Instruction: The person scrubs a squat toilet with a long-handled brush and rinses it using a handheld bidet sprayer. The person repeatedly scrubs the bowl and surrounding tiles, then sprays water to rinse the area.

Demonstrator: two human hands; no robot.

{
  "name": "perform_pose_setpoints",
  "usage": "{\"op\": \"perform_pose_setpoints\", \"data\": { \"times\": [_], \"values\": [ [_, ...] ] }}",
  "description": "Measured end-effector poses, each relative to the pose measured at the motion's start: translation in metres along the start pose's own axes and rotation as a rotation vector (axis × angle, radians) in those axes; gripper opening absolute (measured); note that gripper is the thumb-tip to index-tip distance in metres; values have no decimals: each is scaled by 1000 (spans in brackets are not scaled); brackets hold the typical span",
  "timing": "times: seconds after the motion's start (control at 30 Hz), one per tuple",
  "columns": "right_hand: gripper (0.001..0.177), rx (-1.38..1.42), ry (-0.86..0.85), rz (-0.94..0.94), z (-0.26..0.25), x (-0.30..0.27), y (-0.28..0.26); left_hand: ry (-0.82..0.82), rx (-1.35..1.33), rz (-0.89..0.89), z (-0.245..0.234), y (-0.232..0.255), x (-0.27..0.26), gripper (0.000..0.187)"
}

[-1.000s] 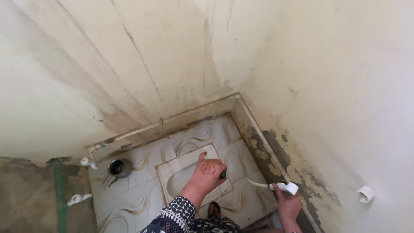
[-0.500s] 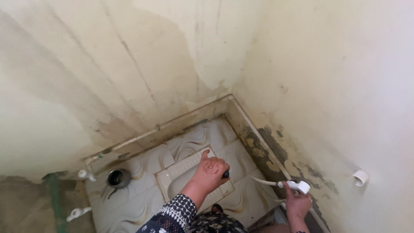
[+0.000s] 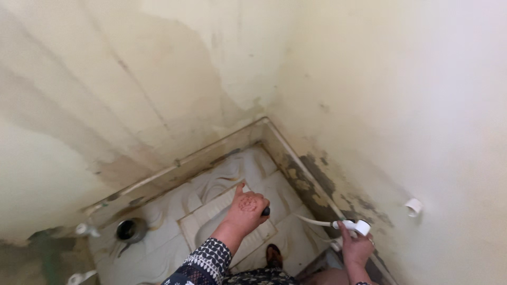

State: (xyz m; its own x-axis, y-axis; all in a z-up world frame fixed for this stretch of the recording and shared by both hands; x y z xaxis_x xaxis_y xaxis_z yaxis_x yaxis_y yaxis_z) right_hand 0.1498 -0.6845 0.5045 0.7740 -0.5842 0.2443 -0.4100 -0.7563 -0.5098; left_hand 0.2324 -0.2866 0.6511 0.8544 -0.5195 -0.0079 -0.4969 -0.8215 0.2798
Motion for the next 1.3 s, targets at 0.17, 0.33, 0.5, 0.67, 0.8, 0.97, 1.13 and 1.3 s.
{"op": "perform_pose_setpoints", "data": {
  "times": [0.17,0.33,0.5,0.67,0.8,0.97,1.13,1.3],
  "values": [
    [62,-178,-61,56,-12,21,21,-69,-10,2,11,27,25,26],
    [57,13,45,-35,-40,36,21,-130,-30,8,14,52,46,25],
    [50,65,66,-65,-61,48,23,-120,-73,33,14,76,61,26],
    [50,45,72,-37,-71,59,34,-117,-65,63,17,94,70,25],
    [51,-9,47,5,-70,68,45,-138,-34,64,22,102,76,26],
    [52,-54,25,37,-53,80,65,-154,-11,66,28,112,82,28],
    [56,-125,2,40,-29,91,84,-138,-30,69,29,116,89,29],
    [60,-212,-26,23,-14,99,87,-103,12,82,29,121,99,30]
  ]
}}
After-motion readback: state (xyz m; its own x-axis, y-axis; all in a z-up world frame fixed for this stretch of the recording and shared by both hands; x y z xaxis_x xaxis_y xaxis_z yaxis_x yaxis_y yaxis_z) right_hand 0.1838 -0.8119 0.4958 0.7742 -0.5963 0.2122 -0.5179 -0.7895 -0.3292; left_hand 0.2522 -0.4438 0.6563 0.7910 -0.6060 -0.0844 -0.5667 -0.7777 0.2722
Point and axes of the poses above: each hand's wrist, its own x-axis towards the middle knuckle, its own z-axis out of the palm, y = z × x, the point moved 10 cm from there along x, towards the middle knuckle, and after that the axes turned 4 degrees about x, right-handed, at the moved point
